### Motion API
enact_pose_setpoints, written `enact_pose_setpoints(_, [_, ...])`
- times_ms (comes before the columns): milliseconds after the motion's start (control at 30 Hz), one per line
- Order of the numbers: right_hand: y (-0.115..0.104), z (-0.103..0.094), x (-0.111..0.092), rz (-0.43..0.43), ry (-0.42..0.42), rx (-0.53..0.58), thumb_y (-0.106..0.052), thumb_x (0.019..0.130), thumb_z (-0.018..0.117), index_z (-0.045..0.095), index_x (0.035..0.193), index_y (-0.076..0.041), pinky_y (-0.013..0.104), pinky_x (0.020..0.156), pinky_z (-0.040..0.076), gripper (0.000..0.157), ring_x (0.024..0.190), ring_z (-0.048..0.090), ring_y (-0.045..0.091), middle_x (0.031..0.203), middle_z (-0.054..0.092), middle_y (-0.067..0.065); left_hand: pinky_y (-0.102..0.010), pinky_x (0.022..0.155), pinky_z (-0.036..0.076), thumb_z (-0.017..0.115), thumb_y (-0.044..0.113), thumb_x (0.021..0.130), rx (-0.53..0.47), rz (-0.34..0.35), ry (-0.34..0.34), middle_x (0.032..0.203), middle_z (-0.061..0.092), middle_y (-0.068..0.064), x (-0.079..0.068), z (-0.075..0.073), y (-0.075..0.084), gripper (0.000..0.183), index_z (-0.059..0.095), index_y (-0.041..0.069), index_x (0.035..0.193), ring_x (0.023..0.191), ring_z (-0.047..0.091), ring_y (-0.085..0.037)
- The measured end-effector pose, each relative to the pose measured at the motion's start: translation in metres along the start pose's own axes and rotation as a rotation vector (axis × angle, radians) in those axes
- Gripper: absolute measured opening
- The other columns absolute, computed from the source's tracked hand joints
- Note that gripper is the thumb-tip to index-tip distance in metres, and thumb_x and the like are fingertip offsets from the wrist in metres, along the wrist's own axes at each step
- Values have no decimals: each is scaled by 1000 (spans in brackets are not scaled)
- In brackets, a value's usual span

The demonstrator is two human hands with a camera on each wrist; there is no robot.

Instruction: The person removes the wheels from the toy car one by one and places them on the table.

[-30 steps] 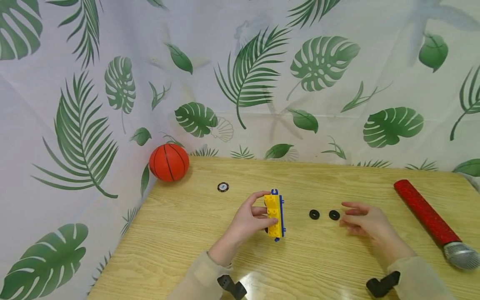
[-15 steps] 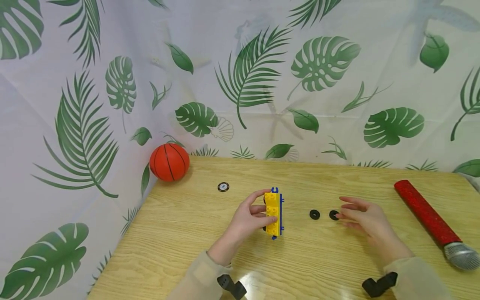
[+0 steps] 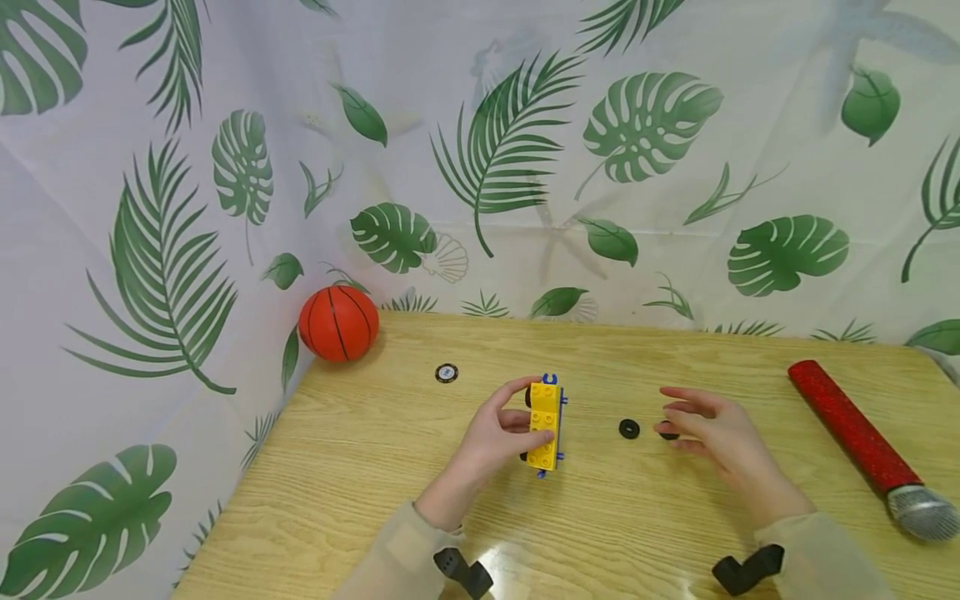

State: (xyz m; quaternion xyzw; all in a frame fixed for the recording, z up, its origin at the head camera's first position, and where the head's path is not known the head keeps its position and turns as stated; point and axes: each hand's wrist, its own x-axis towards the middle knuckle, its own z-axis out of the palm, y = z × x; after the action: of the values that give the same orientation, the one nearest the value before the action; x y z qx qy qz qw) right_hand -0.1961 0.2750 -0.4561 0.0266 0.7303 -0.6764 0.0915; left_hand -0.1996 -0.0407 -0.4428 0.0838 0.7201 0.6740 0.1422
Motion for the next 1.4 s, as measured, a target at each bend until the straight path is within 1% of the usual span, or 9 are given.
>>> enact_pose_setpoints(100, [-3,4,0,-6,-10,-30,-17,99,61,44,145,1,25,73,60,52,89,71,5,100,62,-11,-32,79,59,77,3,83,4,3,-2,104,73,-16,0,0,0,68,52,28,141,89,68,-19])
enact_pose_setpoints(300, [-6,8,-2,-8,-20,-1,-17,99,61,52,140,-7,26,72,60,43,88,72,7,98,63,-9,-33,76,60,78,4,83,15,5,3,105,70,-14,0,0,1,68,53,30,140,88,67,-20])
enact_pose_setpoints(500, [-8,12,-1,-7,-27,9,-16,99,61,48,142,0,25,69,60,47,87,72,8,98,63,-9,-33,75,60,78,3,83,19,5,8,106,69,-13,0,0,0,69,53,31,140,87,67,-20])
enact_pose_setpoints(733, [-6,15,1,0,-36,-2,-16,100,60,47,143,-1,26,69,60,47,87,72,8,99,62,-9,-32,72,60,78,0,82,-14,0,18,103,69,-11,1,1,0,74,51,37,140,85,67,-19])
enact_pose_setpoints(833, [-6,16,1,-4,-47,5,-17,100,60,49,142,-3,27,70,60,46,88,72,9,100,62,-9,-33,71,61,78,-1,81,-26,-12,24,103,68,-10,1,2,0,75,51,35,141,83,68,-20])
enact_pose_setpoints(1067, [-7,21,-1,-9,-55,22,-19,99,61,50,142,-3,26,70,60,47,88,72,9,102,61,-7,-33,71,61,78,-2,80,-27,-38,30,102,67,-9,1,3,0,77,47,24,145,84,71,-21])
enact_pose_setpoints(1167, [-9,24,-2,-15,-57,21,-20,99,62,51,141,-4,26,70,60,46,88,72,9,102,62,-6,-37,74,61,78,-1,80,-25,-43,28,104,67,-9,1,3,1,75,49,23,144,86,72,-22])
enact_pose_setpoints(1300, [-13,29,-4,-20,-63,25,-22,98,63,55,136,-11,26,70,60,40,89,72,9,102,63,-6,-39,76,61,79,-1,80,-18,-40,25,106,68,-10,0,4,2,73,51,24,142,89,72,-23])
enact_pose_setpoints(1400, [-16,32,-4,-17,-64,26,-23,98,63,57,133,-16,26,70,60,36,90,72,10,102,63,-7,-37,76,61,79,-2,80,-14,-30,22,106,69,-10,-1,4,2,72,52,24,141,89,71,-22])
